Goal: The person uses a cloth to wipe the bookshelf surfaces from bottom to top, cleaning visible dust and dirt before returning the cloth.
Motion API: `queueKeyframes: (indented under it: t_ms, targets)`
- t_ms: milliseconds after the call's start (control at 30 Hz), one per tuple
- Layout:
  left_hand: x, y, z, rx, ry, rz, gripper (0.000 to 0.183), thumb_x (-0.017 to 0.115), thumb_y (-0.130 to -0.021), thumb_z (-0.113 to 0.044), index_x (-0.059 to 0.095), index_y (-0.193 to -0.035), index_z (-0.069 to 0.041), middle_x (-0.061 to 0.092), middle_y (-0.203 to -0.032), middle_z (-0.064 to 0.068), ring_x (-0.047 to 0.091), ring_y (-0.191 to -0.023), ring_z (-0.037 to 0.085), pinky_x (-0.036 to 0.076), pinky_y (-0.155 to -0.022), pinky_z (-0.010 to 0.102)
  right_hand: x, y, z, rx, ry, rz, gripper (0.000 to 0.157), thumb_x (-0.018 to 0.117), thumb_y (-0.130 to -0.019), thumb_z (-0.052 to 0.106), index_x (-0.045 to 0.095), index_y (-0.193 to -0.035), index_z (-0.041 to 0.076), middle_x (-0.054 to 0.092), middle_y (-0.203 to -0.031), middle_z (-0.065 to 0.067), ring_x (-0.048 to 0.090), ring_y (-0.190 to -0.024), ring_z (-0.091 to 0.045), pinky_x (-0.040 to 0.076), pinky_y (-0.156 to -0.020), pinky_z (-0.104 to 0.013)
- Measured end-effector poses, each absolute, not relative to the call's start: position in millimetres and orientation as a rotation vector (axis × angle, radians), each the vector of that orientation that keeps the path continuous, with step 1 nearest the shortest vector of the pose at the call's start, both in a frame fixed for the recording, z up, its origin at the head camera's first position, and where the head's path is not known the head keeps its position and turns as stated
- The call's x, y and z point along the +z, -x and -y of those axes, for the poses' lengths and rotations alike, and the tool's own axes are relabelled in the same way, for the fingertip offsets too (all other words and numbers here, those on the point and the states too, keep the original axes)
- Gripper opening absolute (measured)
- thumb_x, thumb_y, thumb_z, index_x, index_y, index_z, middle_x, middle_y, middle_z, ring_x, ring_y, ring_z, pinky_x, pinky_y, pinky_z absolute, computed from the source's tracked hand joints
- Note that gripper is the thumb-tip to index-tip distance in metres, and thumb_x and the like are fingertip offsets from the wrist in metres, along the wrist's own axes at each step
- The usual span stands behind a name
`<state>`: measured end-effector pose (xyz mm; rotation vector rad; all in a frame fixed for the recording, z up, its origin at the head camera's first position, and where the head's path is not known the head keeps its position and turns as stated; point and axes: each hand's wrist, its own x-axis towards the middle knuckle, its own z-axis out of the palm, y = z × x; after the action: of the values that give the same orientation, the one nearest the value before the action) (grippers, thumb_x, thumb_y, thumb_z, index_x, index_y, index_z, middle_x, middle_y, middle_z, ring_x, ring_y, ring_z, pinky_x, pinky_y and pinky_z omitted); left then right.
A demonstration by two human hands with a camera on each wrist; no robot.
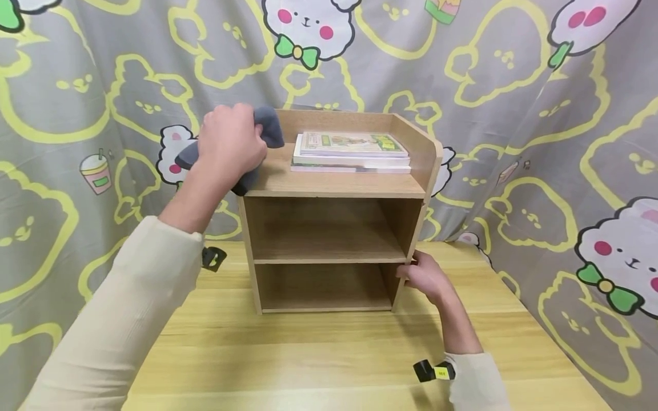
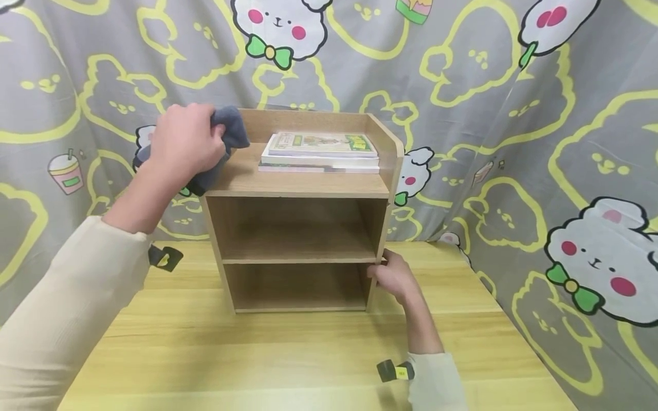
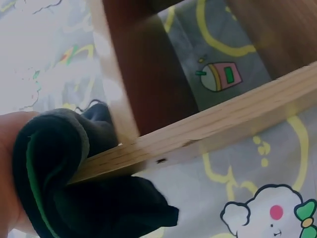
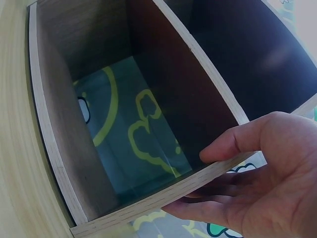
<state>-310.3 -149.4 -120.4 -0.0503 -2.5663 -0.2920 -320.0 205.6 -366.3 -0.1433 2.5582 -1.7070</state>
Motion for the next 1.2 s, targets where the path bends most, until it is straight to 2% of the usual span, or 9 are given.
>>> queueKeyframes:
  t_ms: [100,200,467,600,800,867,967,1100,1200]
  targets:
    - [-107,317,149,-0.282,-0.009,2.682,0.039,0.050,-0.095,-0.022,0.061,-0.120,0.006,0.059,-0.115,0.029,0.055,-0.104,0.046,0.052,-0.085,0.057,-365,321,-206,-1.700,0.155,-2.569,0.056,0.057,-0.083,0.002,0.047,-0.137,-0.012,0.060,-0.123,-0.023,0.061,-0.099,-0.022,0.055,-0.086,-0.037]
    - [-97,327,149,-0.283,-0.054,2.771,0.043,0.052,-0.092,-0.020,0.057,-0.125,0.007,0.055,-0.119,0.027,0.051,-0.106,0.042,0.051,-0.080,0.051,-365,321,-206,-1.694,0.150,-2.571,0.056,0.057,-0.083,0.002,0.048,-0.136,-0.012,0.060,-0.123,-0.023,0.061,-0.099,-0.022,0.055,-0.086,-0.036]
    - [-81,348,148,-0.283,-0.130,2.853,0.045,0.051,-0.091,-0.019,0.057,-0.128,0.005,0.055,-0.118,0.023,0.050,-0.104,0.037,0.048,-0.076,0.042,-366,321,-205,-1.681,0.152,-2.574,0.057,0.057,-0.084,0.004,0.047,-0.138,-0.011,0.060,-0.125,-0.024,0.061,-0.099,-0.021,0.054,-0.086,-0.036]
    - [-81,351,149,-0.319,-0.143,2.848,0.044,0.052,-0.094,-0.024,0.058,-0.128,0.004,0.055,-0.117,0.022,0.050,-0.103,0.037,0.046,-0.074,0.039,-365,321,-204,-1.684,0.156,-2.565,0.058,0.057,-0.084,0.004,0.046,-0.139,-0.011,0.061,-0.123,-0.023,0.061,-0.099,-0.020,0.054,-0.087,-0.036]
    - [-88,347,147,-0.216,-0.099,2.875,0.065,0.053,-0.099,-0.050,0.056,-0.135,0.005,0.057,-0.124,0.025,0.050,-0.111,0.040,0.048,-0.086,0.046,-364,320,-206,-1.692,0.139,-2.567,0.056,0.057,-0.084,0.004,0.047,-0.138,-0.011,0.061,-0.123,-0.023,0.062,-0.101,-0.023,0.055,-0.088,-0.038]
    - [-91,345,145,-0.176,-0.092,2.881,0.063,0.054,-0.099,-0.048,0.056,-0.134,0.004,0.057,-0.127,0.026,0.050,-0.113,0.041,0.049,-0.091,0.049,-365,320,-207,-1.692,0.135,-2.557,0.056,0.057,-0.084,0.004,0.046,-0.138,-0.012,0.060,-0.125,-0.024,0.062,-0.103,-0.023,0.055,-0.089,-0.038]
    - [-95,341,143,-0.151,-0.085,2.870,0.052,0.053,-0.099,-0.038,0.058,-0.130,0.003,0.058,-0.129,0.028,0.052,-0.113,0.042,0.049,-0.094,0.053,-366,319,-208,-1.690,0.132,-2.556,0.056,0.057,-0.084,0.003,0.046,-0.138,-0.012,0.059,-0.125,-0.024,0.061,-0.101,-0.022,0.055,-0.089,-0.038]
    - [-103,331,142,-0.178,-0.063,2.781,0.039,0.052,-0.096,-0.027,0.063,-0.122,0.001,0.062,-0.123,0.027,0.056,-0.109,0.045,0.050,-0.092,0.058,-366,319,-207,-1.702,0.133,-2.556,0.057,0.057,-0.084,0.003,0.046,-0.137,-0.012,0.059,-0.126,-0.027,0.061,-0.099,-0.020,0.055,-0.088,-0.038]
    - [-113,320,144,-0.190,-0.016,2.690,0.036,0.054,-0.096,-0.024,0.062,-0.122,0.000,0.065,-0.119,0.027,0.059,-0.106,0.049,0.050,-0.090,0.062,-365,320,-206,-1.707,0.136,-2.554,0.057,0.057,-0.084,0.003,0.046,-0.137,-0.012,0.059,-0.125,-0.026,0.061,-0.098,-0.020,0.055,-0.087,-0.037]
